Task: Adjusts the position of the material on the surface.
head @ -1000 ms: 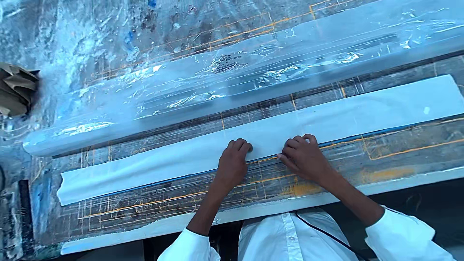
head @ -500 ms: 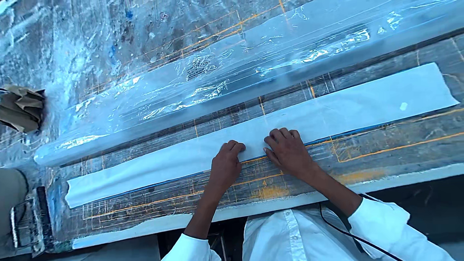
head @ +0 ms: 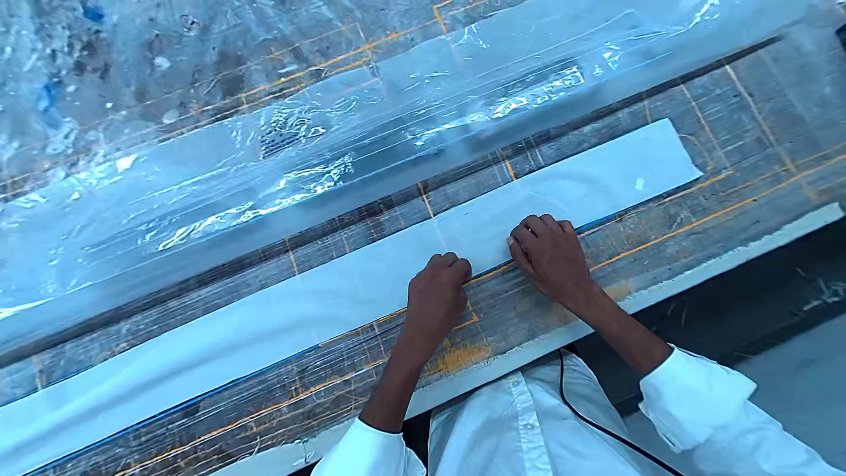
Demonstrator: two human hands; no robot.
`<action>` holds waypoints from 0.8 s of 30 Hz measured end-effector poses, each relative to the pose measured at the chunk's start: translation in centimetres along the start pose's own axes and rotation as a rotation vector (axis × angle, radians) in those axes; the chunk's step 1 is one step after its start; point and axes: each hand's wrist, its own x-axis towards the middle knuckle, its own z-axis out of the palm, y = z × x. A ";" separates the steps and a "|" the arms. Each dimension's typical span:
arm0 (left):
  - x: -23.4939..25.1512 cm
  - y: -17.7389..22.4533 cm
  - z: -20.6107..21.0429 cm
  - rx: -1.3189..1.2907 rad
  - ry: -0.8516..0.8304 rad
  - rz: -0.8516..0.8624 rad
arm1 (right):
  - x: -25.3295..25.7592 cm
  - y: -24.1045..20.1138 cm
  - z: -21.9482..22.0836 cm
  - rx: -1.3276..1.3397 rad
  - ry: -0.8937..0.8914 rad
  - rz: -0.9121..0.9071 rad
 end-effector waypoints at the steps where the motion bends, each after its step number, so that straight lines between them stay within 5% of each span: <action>1: 0.4 0.5 0.3 -0.003 0.018 0.016 | 0.1 0.9 -0.6 -0.006 0.051 0.022; 6: 2.5 3.9 1.3 -0.007 0.000 -0.035 | 0.4 6.4 -2.5 -0.004 -0.077 0.038; 10: 4.6 6.3 3.2 0.012 0.178 0.034 | 0.1 11.0 -3.9 0.061 0.053 0.024; 14: 6.9 9.2 4.4 0.047 0.088 -0.008 | -0.3 15.9 -4.7 0.067 0.013 0.004; 24: 10.3 14.3 7.7 0.137 0.204 -0.137 | -1.9 24.2 -7.1 0.163 0.077 -0.083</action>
